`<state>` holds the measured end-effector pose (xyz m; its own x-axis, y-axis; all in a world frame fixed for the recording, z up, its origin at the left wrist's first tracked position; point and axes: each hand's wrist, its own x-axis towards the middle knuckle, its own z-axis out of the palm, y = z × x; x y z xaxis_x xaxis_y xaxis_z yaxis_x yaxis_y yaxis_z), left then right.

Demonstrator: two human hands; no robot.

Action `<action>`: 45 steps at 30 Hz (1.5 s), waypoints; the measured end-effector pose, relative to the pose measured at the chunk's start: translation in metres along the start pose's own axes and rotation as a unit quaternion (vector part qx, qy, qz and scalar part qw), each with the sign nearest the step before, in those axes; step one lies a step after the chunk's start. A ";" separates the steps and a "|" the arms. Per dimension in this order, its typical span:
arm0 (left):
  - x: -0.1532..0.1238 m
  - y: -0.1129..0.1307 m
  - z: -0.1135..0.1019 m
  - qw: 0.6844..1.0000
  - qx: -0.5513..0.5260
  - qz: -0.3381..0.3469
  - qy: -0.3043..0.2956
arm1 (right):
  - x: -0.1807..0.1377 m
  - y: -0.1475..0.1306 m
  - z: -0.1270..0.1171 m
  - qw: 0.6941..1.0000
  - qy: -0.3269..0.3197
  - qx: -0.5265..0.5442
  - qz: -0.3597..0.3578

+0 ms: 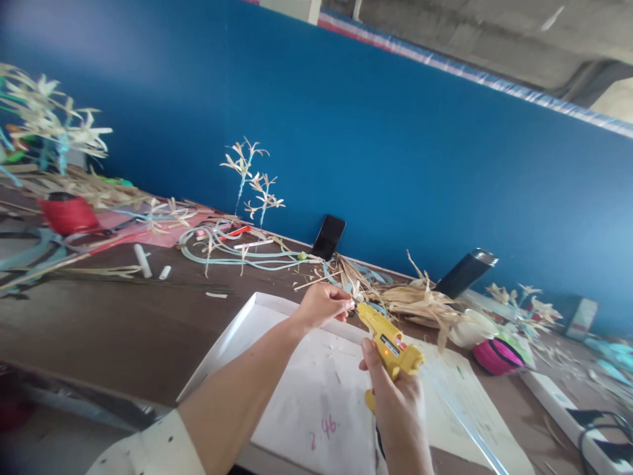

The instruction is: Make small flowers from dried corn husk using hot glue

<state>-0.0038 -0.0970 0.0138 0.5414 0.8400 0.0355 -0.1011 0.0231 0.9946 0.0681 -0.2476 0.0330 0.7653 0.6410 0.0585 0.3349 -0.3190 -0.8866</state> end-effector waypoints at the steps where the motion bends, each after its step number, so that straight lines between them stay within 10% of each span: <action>1: 0.000 0.000 0.000 1.000 0.002 0.002 -0.001 | -0.001 -0.001 0.000 1.000 0.004 -0.008 0.003; 45: 0.006 -0.007 0.001 0.998 -0.046 -0.016 -0.027 | 0.000 0.000 0.000 0.999 0.009 -0.035 0.026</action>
<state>0.0012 -0.0932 0.0072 0.5892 0.8079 0.0111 -0.1585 0.1020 0.9821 0.0679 -0.2472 0.0330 0.7927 0.6092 0.0224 0.3314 -0.3999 -0.8546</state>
